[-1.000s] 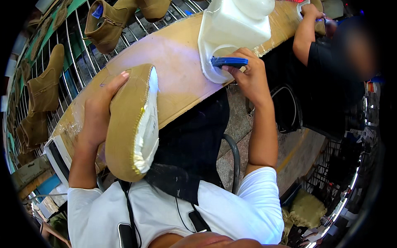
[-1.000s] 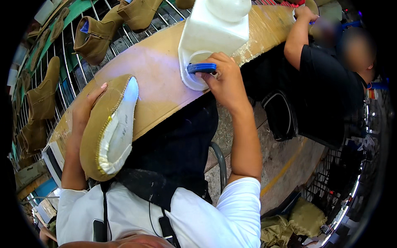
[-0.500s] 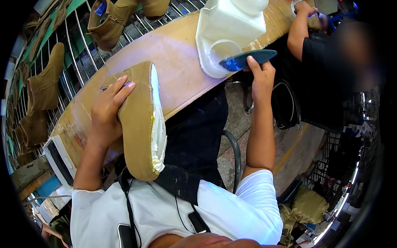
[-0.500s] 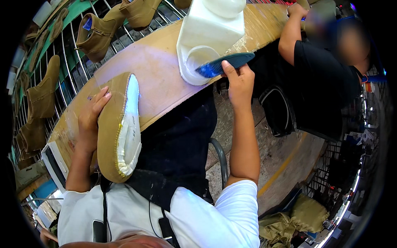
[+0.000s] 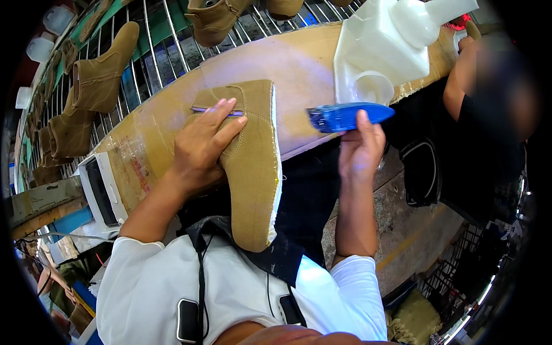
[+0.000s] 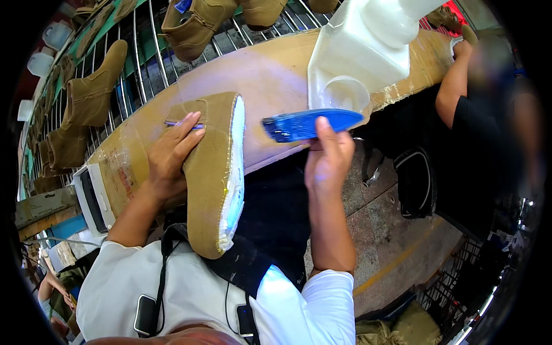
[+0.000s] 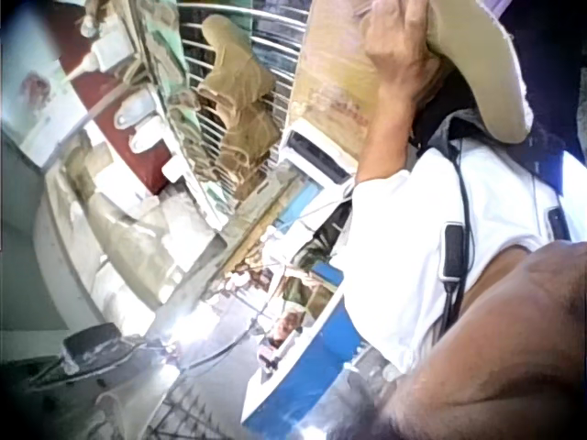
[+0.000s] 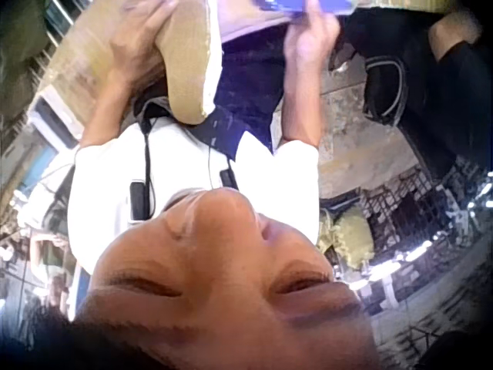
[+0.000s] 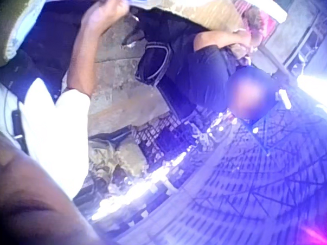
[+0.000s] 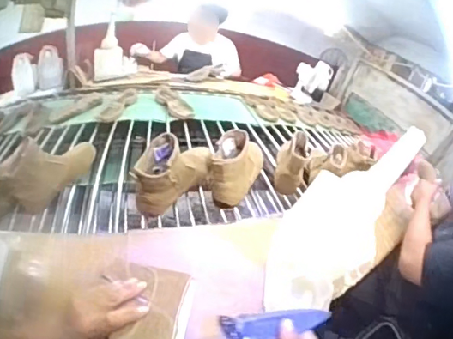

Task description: The person applies white adhesive to the sole edge of a tan boot using a blue brush. They repeatedly dip the brush into a white container and spread the glue along the seam where the sole meets the upper. The person handles multiple boots, placing them on a metal rack after application.

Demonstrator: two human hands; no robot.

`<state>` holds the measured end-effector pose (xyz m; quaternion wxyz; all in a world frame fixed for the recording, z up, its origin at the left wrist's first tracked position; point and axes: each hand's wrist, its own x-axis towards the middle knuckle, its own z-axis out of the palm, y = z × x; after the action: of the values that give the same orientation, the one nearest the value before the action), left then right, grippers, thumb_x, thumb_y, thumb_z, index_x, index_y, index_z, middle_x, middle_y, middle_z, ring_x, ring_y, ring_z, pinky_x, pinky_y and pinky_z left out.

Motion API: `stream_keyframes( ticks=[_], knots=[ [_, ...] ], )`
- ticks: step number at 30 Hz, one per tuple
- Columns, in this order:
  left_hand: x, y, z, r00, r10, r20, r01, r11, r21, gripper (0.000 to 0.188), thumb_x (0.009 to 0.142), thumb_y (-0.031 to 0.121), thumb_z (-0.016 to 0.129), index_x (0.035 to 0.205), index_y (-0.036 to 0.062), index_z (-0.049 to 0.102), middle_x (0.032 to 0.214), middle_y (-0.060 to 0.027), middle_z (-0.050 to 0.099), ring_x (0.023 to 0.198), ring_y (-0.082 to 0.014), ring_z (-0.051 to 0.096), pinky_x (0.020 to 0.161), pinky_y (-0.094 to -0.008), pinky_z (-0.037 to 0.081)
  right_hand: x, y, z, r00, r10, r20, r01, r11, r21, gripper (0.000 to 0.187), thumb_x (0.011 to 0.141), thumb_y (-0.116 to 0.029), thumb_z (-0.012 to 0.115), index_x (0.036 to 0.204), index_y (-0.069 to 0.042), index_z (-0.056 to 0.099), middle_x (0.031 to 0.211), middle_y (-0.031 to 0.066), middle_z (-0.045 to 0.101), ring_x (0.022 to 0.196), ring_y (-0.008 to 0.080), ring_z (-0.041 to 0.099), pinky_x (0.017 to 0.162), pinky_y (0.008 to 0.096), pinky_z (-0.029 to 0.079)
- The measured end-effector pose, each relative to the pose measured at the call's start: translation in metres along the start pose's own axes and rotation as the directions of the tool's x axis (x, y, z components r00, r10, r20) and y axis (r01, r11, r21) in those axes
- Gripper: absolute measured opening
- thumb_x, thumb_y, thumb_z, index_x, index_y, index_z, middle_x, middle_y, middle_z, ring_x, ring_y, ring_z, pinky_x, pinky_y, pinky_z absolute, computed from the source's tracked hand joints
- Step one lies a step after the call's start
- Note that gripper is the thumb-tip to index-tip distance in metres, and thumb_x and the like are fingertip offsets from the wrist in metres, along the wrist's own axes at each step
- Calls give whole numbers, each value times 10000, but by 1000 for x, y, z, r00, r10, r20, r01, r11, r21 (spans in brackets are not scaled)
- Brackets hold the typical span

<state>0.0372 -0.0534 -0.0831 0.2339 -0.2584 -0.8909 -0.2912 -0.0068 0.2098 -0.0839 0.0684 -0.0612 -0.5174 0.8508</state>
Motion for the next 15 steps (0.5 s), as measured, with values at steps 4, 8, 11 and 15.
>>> stream_keyframes(
  ticks=[4,8,11,15],
  knots=[
    [-2,-3,3,1000,25,-16,-25,1000,9,560,642,124,727,1167,102,533,1214,-209,541,1081,-361,565,894,-430,464,7,31,34,988,111,111,-109,994,-28,163,882,-180,572,896,-19,561,813,51,616,701,122,568,626,251,435],
    [-4,-3,4,1000,9,-12,-9,1000,0,556,642,132,724,1166,112,540,1222,-212,535,1084,-364,563,883,-432,474,33,45,51,997,-66,29,71,975,-209,137,866,-150,589,854,-15,567,787,45,584,677,115,529,617,252,416],
    [-6,-4,4,1000,3,-13,-3,1000,6,541,652,138,719,1165,126,546,1224,-212,534,1084,-364,563,882,-430,477,37,45,53,995,-73,70,89,959,-270,156,856,-152,608,841,0,577,765,43,580,671,102,520,618,250,427],
    [-9,-6,6,1000,0,-17,1,1000,9,512,679,151,705,1167,149,551,1229,-214,531,1093,-366,558,878,-430,482,19,38,48,992,-73,105,99,958,-269,166,856,-148,610,855,15,580,778,50,594,678,102,537,628,250,446]
  ],
)
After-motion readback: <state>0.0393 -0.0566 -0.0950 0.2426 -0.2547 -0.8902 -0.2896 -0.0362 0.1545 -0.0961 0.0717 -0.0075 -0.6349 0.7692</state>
